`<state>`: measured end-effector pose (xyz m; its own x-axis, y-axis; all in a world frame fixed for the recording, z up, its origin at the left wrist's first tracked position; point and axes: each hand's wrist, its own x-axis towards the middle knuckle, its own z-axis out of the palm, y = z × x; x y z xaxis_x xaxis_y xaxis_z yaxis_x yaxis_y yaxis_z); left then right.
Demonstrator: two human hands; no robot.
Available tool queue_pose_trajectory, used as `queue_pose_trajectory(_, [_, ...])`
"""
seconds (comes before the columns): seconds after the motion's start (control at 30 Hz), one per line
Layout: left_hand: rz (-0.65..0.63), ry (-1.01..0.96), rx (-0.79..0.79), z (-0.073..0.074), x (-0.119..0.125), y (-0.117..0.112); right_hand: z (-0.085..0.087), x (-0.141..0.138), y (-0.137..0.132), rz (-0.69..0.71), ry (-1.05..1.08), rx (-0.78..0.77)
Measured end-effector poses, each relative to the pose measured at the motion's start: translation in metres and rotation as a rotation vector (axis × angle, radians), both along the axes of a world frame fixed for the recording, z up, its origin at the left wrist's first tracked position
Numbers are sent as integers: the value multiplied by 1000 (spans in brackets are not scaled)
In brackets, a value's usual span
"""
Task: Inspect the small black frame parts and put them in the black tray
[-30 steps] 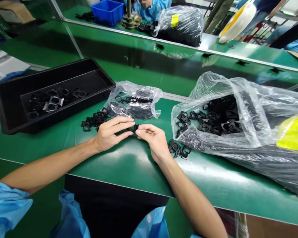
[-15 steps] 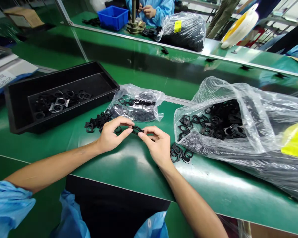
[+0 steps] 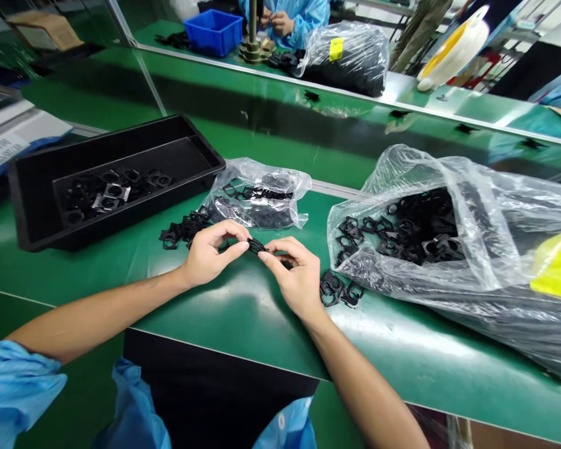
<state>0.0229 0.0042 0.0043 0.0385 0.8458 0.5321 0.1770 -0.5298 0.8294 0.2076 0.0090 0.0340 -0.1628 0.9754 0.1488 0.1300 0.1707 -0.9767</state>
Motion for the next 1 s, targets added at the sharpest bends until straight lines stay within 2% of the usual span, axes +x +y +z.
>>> queue_pose_trajectory(0.47, [4,-61,-65,-2,0,3,-1,1,-2,-11,-62,67])
queue_pose_trajectory(0.7, [-13,9,-36,2,0,0,3,2,-3,-7,-116,103])
queue_pose_trajectory(0.83, [37,94,-29,5,4,-9,3,4,-6,3,-90,-11])
queue_pose_trajectory(1.0, [60,97,-57,0,6,-11,2,5,-8,30,95,-281])
